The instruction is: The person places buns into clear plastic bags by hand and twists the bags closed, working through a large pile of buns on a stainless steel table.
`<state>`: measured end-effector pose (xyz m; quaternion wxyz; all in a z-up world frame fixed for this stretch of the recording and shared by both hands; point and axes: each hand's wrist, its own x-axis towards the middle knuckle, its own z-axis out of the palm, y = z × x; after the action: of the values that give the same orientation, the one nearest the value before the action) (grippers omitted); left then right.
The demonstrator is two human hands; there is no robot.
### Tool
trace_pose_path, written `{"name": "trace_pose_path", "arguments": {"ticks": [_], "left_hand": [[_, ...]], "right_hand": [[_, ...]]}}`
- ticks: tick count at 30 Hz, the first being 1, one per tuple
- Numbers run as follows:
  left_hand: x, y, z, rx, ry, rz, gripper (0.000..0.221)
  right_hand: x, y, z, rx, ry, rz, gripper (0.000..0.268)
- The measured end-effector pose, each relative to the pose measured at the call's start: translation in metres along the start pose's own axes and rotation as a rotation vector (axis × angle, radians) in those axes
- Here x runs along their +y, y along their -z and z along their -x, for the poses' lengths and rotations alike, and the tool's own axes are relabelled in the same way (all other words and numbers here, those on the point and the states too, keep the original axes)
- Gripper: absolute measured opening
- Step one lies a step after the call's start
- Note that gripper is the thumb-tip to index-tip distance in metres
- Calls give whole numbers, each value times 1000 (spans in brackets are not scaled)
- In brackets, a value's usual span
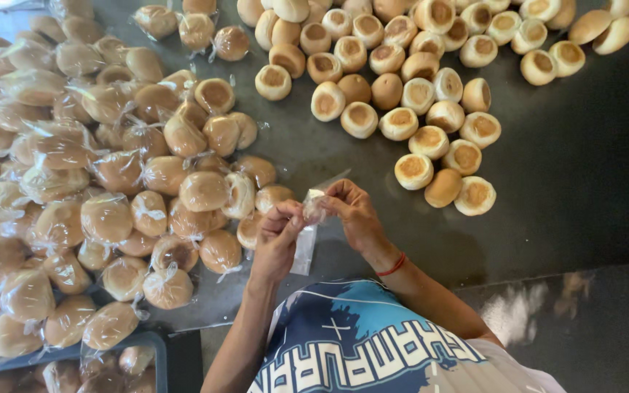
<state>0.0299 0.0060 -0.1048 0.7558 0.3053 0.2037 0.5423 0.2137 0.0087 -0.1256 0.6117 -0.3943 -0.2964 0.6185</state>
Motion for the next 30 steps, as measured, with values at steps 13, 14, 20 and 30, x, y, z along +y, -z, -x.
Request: {"name": "trace_pose_path", "arguments": {"ticks": [13,14,20,30], "left_hand": [[40,-5,5,46,-621,-1767,31],[44,4,5,120,-508,-1692,30],[51,20,10,220,-310,-1586,30],[30,27,5,29,-249,-1801,40]], "right_hand": [[-42,62,-17,-55,595,1461,40],[-48,84,-24,15,532,1609,59],[-45,192,-41,145,427,2061,84],[-10,196,-74,371,173,247,48]]}}
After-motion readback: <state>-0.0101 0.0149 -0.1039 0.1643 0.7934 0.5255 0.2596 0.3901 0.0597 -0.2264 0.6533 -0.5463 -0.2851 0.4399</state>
